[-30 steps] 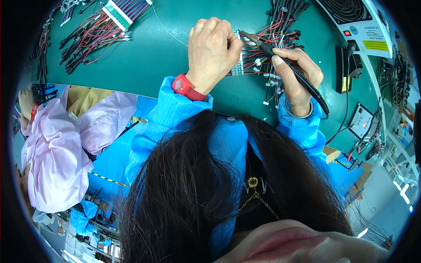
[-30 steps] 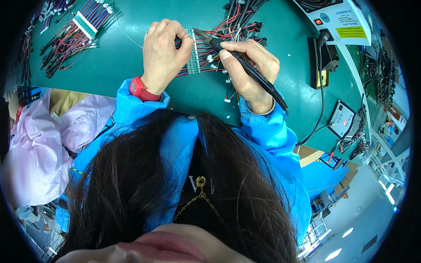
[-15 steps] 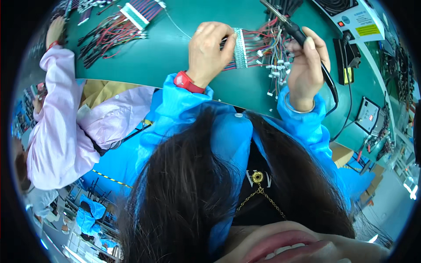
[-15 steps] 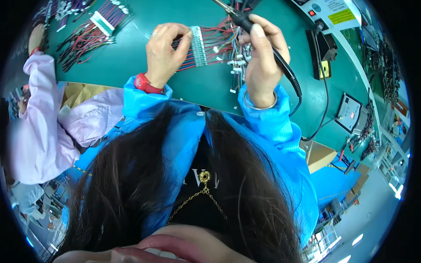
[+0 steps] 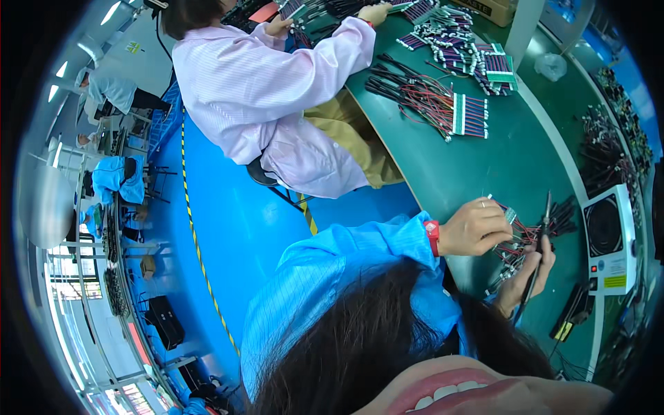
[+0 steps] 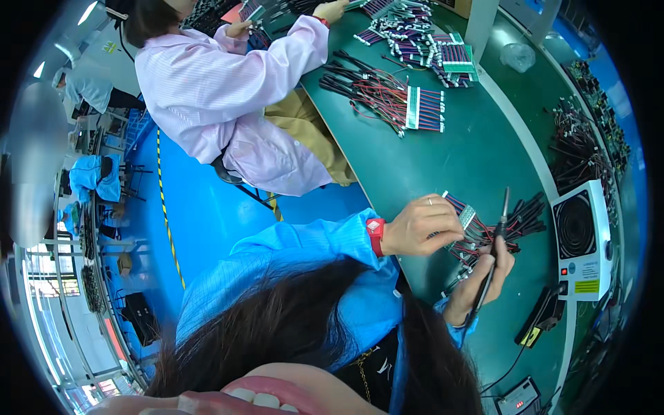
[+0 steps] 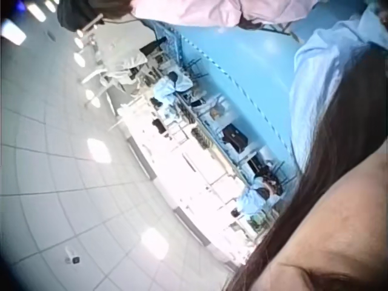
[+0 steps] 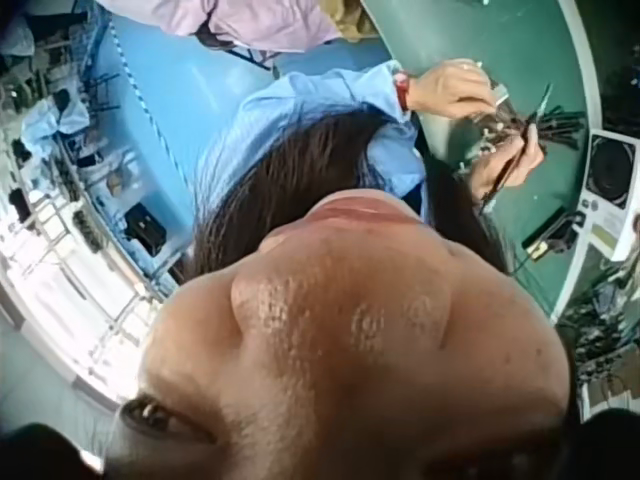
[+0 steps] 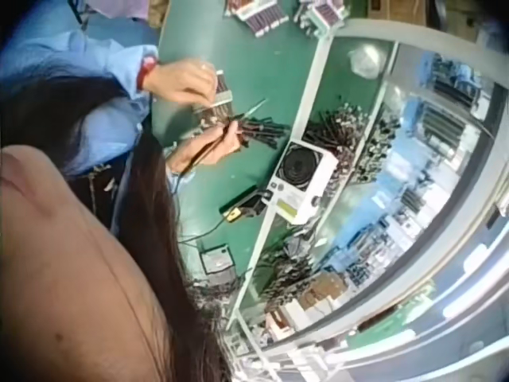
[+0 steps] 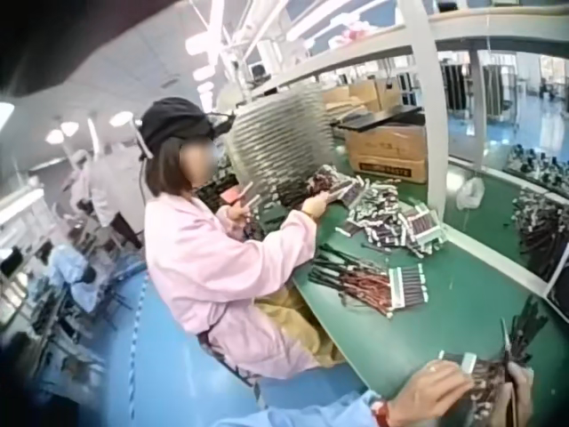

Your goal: Soldering wires onto an electronic circuit board assembly at a manual workstation.

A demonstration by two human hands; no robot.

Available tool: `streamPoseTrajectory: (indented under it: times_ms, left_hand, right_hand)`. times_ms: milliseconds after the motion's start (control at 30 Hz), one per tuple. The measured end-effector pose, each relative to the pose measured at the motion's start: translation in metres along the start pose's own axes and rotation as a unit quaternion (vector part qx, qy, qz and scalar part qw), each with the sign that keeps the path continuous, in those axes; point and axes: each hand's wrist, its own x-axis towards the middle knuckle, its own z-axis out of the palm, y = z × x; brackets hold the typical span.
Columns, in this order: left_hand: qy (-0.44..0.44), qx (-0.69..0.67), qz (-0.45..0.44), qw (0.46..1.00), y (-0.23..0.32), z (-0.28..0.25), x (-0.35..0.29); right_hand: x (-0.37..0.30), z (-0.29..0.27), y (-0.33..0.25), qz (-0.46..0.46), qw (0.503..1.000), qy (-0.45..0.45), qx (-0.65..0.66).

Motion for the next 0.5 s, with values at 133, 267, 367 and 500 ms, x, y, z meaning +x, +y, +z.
streamPoseTrajectory:
  times_ms: [133,267,367,500]
  left_hand:
    - [0.014,-0.045,0.017,0.999,0.014,0.002,0.002]
    - [-0.011,-0.078,-0.004,0.997,0.023,0.003,-0.002]
    - [-0.013,-0.118,-0.021,0.993,0.025,0.011,0.001]
    - [-0.029,-0.097,-0.012,0.995,0.027,0.004,0.012]
  right_hand:
    - [-0.004,0.002,-0.007,-0.129,0.990,-0.044,-0.035]
    - [-0.012,0.001,-0.004,-0.104,0.994,-0.012,-0.013]
    - [-0.010,-0.007,0.001,-0.087,0.996,-0.006,0.001]
    - [-0.004,-0.008,-0.007,-0.096,0.994,0.030,-0.039]
